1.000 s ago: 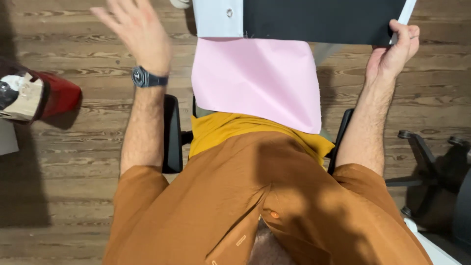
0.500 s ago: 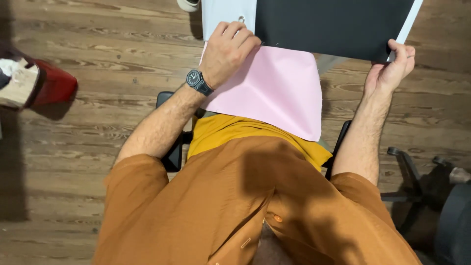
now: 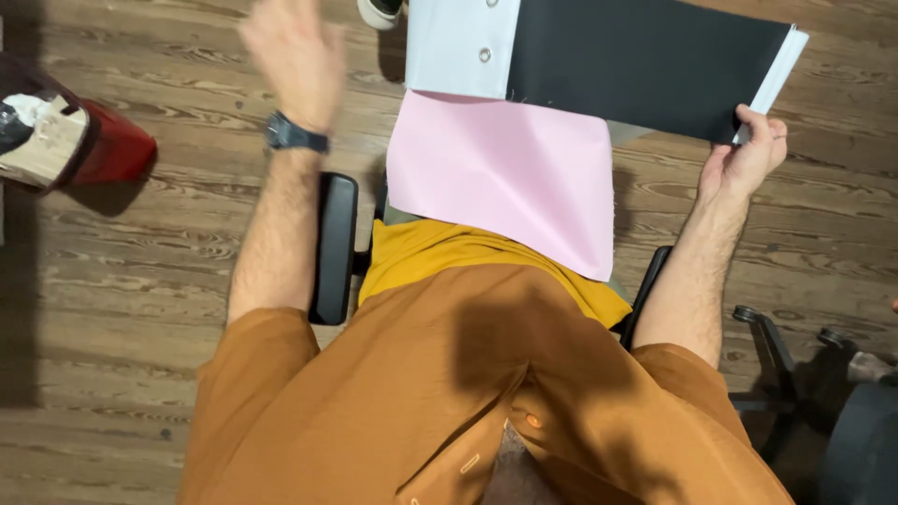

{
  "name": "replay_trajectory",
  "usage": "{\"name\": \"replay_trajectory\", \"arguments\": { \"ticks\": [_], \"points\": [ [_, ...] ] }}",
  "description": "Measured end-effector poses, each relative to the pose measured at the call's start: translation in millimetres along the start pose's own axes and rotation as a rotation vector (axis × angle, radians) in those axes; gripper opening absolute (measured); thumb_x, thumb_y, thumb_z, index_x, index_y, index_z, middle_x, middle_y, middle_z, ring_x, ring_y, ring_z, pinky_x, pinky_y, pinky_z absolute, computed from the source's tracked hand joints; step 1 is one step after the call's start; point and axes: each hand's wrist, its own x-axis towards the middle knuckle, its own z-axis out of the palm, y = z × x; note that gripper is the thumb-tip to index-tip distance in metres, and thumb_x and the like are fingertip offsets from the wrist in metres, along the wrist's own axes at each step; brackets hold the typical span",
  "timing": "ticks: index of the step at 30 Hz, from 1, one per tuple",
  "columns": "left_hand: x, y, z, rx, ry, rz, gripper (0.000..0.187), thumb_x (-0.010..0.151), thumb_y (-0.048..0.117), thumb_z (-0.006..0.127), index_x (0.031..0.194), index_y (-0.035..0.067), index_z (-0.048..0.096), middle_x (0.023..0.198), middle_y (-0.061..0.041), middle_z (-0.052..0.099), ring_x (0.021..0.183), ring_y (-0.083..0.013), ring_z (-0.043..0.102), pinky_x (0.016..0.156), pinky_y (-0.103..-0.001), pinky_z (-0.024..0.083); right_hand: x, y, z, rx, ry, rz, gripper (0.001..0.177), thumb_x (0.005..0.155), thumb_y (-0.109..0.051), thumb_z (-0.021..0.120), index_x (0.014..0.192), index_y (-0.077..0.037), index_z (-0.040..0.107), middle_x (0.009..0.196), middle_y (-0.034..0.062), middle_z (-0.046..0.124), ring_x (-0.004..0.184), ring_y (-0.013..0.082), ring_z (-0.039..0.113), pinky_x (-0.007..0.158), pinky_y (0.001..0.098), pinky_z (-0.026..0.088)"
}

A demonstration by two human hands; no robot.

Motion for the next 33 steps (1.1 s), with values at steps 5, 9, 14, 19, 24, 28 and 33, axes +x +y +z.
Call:
{"name": "replay_trajectory", "arguments": {
  "ticks": [5, 9, 14, 19, 24, 28, 33],
  "points": [
    [-14, 94, -25, -0.793, 0.011, 0.34, 0.008, 0.088, 0.01, 0.079, 0.096, 0.008, 0.075, 0.102, -0.006, 0.065, 0.094, -0.0223, 0.058, 0.086, -0.038, 0.048, 7, 4, -10, -0.089, 0.035, -0.017, 0.027, 0.083, 0.01, 0.071, 0.079, -0.007, 0.05, 0.085, 0.0079, 0.059, 0.078, 0.0189, 0.06, 0.075, 0.0271, 0.053],
    [-16, 120, -14, -0.727, -0.326, 0.605, 0.042, 0.109, 0.03, 0.061, 0.149, 0.017, 0.058, 0.16, -0.008, 0.04, 0.15, -0.0257, 0.027, 0.126, -0.049, 0.016, 17, 10, -18, -0.234, 0.039, 0.054, 0.034, 0.089, 0.012, 0.072, 0.089, -0.009, 0.045, 0.088, 0.0093, 0.061, 0.068, 0.0182, 0.062, 0.055, 0.0269, 0.048],
    [-3, 120, -4, -0.747, -0.384, 0.665, 0.051, 0.108, 0.036, 0.073, 0.153, 0.017, 0.059, 0.164, -0.007, 0.035, 0.153, -0.0263, 0.019, 0.126, -0.052, 0.005, 27, 22, -9, -1.317, -0.087, -0.517, 0.037, 0.091, -0.002, 0.083, 0.103, -0.009, 0.049, 0.097, 0.0063, 0.059, 0.078, 0.0141, 0.069, 0.07, 0.0303, 0.064],
    [9, 117, 2, -0.895, -0.382, 0.673, 0.038, 0.107, 0.027, 0.071, 0.142, 0.012, 0.065, 0.158, -0.01, 0.045, 0.148, -0.0267, 0.035, 0.125, -0.048, 0.02, -97, -15, 173, -0.672, -0.785, -0.738, 0.036, 0.097, 0.022, 0.064, 0.098, -0.005, 0.04, 0.127, 0.021, 0.062, 0.115, 0.0368, 0.064, 0.102, 0.0487, 0.06],
    [18, 121, -12, -1.002, -0.322, 0.616, 0.015, 0.099, 0.014, 0.078, 0.107, 0.007, 0.069, 0.148, -0.009, 0.058, 0.141, -0.0287, 0.047, 0.119, -0.045, 0.033, -139, 9, 207, -0.641, -0.887, -0.494, 0.037, 0.095, 0.012, 0.07, 0.096, -0.005, 0.037, 0.134, 0.0156, 0.06, 0.12, 0.0279, 0.058, 0.107, 0.0378, 0.047],
    [9, 127, -6, -1.111, -0.275, 0.507, 0.007, 0.09, 0.002, 0.083, 0.089, 0.004, 0.076, 0.146, -0.01, 0.061, 0.144, -0.0253, 0.046, 0.124, -0.042, 0.027, -140, 12, 204, -0.682, -0.88, -0.476, 0.042, 0.098, 0.007, 0.074, 0.094, -0.006, 0.033, 0.137, 0.0177, 0.06, 0.117, 0.0274, 0.059, 0.103, 0.0366, 0.048],
    [15, 112, -11, -1.1, -0.19, 0.341, 0.005, 0.093, 0.006, 0.076, 0.096, 0.006, 0.073, 0.118, -0.006, 0.063, 0.097, -0.0217, 0.06, 0.08, -0.033, 0.051, -137, 16, 204, -0.667, -0.875, -0.464, 0.045, 0.097, 0.009, 0.074, 0.092, -0.007, 0.032, 0.137, 0.0186, 0.061, 0.121, 0.0293, 0.061, 0.106, 0.0388, 0.049]
  ]
}}
